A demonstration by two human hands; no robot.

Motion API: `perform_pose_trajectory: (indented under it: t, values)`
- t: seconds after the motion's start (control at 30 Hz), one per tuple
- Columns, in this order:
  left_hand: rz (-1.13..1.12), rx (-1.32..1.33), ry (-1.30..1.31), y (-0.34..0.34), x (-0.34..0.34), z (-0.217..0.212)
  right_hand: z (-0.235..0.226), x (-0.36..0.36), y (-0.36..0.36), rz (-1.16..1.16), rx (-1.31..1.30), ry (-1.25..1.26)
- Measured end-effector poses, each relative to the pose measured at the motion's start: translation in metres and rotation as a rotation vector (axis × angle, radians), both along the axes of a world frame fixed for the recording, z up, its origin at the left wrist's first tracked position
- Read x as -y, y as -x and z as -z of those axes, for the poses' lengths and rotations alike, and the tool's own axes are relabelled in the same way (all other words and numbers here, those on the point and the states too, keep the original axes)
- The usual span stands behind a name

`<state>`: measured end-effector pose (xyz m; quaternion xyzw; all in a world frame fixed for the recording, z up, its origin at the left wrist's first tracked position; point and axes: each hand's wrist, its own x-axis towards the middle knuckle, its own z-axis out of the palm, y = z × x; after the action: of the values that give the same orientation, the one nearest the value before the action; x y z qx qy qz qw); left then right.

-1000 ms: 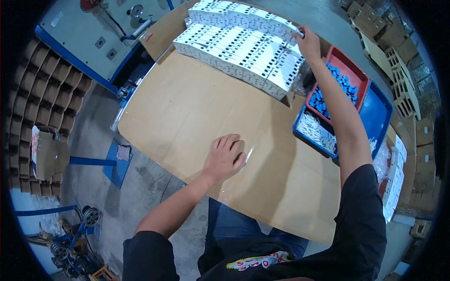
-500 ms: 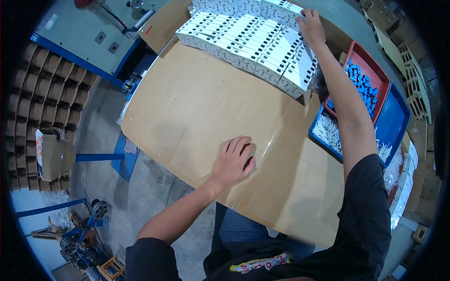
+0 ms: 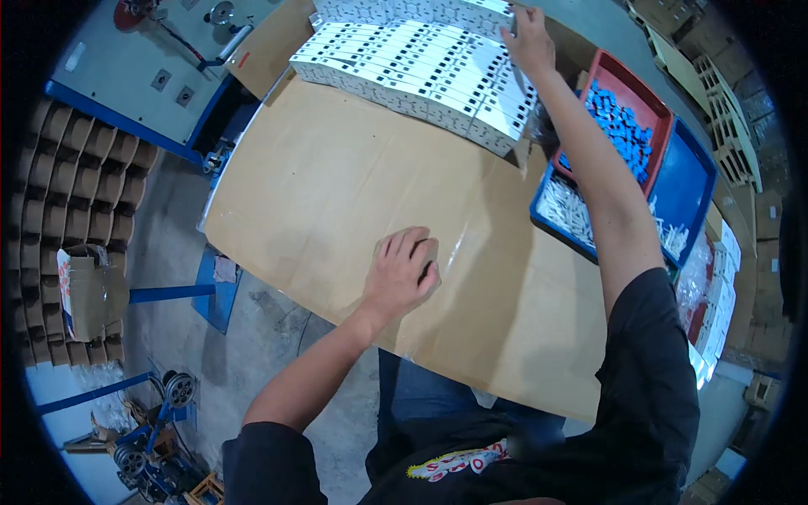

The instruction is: The person assembles small electronic components into white rectangular boxes. They place a blue plastic piece and a small bag of white connectors into the box, then close the lid and stack the finished unit. The process is repeated with multiple units on a workbench.

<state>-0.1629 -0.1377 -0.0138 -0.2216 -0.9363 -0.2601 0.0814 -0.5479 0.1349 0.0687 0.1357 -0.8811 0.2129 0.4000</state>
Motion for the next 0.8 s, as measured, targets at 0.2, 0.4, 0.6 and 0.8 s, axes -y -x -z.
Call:
perform_pose_trajectory:
  t: [0.2,0.4,0.6,0.8]
  values:
    - [-0.019,-0.020,0.017,-0.009,0.001,0.001,0.002,-0.006,-0.180,-0.183,0.136,0.202]
    - [-0.026,-0.098,0.023,-0.012,-0.001,0.014,0.056,-0.049,-0.459,-0.117,0.663,0.680]
    - [0.049,-0.203,0.074,-0.016,-0.005,0.019,0.081,-0.125,-0.639,0.163,0.890,0.855]
    - [0.054,-0.247,0.186,-0.053,-0.047,0.001,0.048,-0.177,-0.693,0.241,0.659,0.873]
